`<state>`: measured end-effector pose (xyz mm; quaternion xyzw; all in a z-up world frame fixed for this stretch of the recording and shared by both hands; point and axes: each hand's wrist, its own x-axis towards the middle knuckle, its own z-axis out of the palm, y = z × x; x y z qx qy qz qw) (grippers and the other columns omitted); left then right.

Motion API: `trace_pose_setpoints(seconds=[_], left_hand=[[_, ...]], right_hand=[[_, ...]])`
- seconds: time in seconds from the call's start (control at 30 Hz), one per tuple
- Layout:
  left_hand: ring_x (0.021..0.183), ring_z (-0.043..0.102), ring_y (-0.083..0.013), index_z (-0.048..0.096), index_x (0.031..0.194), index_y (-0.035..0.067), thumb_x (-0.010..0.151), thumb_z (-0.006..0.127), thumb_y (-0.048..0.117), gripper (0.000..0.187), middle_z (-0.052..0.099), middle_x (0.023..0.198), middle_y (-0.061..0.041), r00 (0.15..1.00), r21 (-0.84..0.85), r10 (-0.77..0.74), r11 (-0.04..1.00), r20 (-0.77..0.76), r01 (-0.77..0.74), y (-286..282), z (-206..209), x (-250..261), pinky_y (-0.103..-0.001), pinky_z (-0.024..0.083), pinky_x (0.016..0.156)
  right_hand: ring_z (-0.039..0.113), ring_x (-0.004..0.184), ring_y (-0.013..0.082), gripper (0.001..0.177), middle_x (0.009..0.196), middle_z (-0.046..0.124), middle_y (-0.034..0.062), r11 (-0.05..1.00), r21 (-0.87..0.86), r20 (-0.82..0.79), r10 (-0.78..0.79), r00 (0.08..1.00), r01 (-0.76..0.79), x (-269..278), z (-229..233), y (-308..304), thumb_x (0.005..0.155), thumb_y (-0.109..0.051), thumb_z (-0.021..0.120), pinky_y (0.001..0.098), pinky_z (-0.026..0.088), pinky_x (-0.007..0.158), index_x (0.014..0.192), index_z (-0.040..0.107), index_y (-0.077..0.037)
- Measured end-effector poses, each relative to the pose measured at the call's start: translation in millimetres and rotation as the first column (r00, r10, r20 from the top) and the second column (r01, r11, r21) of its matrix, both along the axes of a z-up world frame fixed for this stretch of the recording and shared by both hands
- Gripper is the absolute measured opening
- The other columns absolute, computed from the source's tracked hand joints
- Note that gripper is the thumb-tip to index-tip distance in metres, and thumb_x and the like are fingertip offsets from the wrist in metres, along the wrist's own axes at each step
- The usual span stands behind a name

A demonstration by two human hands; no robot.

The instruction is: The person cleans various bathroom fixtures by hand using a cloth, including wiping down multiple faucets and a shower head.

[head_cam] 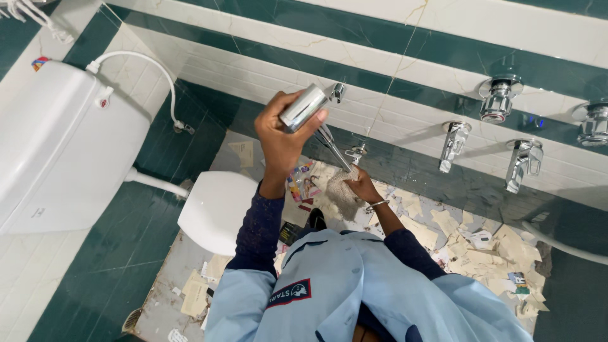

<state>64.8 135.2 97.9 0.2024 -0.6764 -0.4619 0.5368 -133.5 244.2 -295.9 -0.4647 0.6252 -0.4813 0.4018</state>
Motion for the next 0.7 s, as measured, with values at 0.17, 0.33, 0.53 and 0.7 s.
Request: trace_pose_setpoints(seconds=[0.17,0.33,0.53,0.7], left_hand=[[0.082,0.069,-0.0084,0.072,0.121,0.001,0.087,0.088,0.039,0.054,0.067,0.093,-0.004,0.965,-0.176,0.166,0.963,-0.202,-0.202,50.1,36.9,43.4,-0.021,0.058,0.071],[0.087,0.062,-0.0086,0.065,0.113,0.006,0.087,0.086,0.041,0.049,0.068,0.092,-0.005,0.947,-0.186,0.222,0.945,-0.233,-0.267,79.1,21.9,40.6,-0.023,0.054,0.073],[0.107,0.063,-0.0143,0.051,0.125,0.016,0.094,0.077,0.029,0.042,0.065,0.118,-0.003,0.819,0.309,-0.138,0.881,-0.556,0.358,64.4,-27.9,8.4,-0.036,0.057,0.084],[0.074,0.063,-0.0135,0.060,0.124,0.012,0.094,0.074,0.018,0.034,0.066,0.089,-0.007,0.847,0.652,-0.282,0.544,-0.451,0.528,61.5,-119.8,-24.9,-0.030,0.053,0.063]], right_hand=[[0.058,0.065,0.0181,0.069,0.077,0.063,0.0162,0.965,0.260,-0.125,0.002,0.992,0.031,9.3,-13.4,12.0,0.093,-0.008,0.073,0.0330,0.050,0.061,0.154,0.040,-0.004],[0.068,0.098,0.0176,0.040,0.109,0.072,0.0079,1.000,-0.024,-0.051,-0.011,0.999,0.009,4.5,-27.7,40.2,0.094,-0.012,0.070,0.0340,0.056,0.083,0.130,0.059,-0.001],[0.067,0.094,0.0209,0.028,0.103,0.073,0.0132,0.981,0.181,-0.008,-0.072,0.997,0.072,21.9,-36.6,71.7,0.101,-0.016,0.068,0.0365,0.056,0.082,0.122,0.067,0.002],[0.065,0.098,0.0226,0.035,0.106,0.068,0.0150,0.994,-0.096,0.034,0.049,0.998,-0.046,37.3,-32.8,58.2,0.086,-0.006,0.069,0.0380,0.054,0.083,0.119,0.063,0.002]])
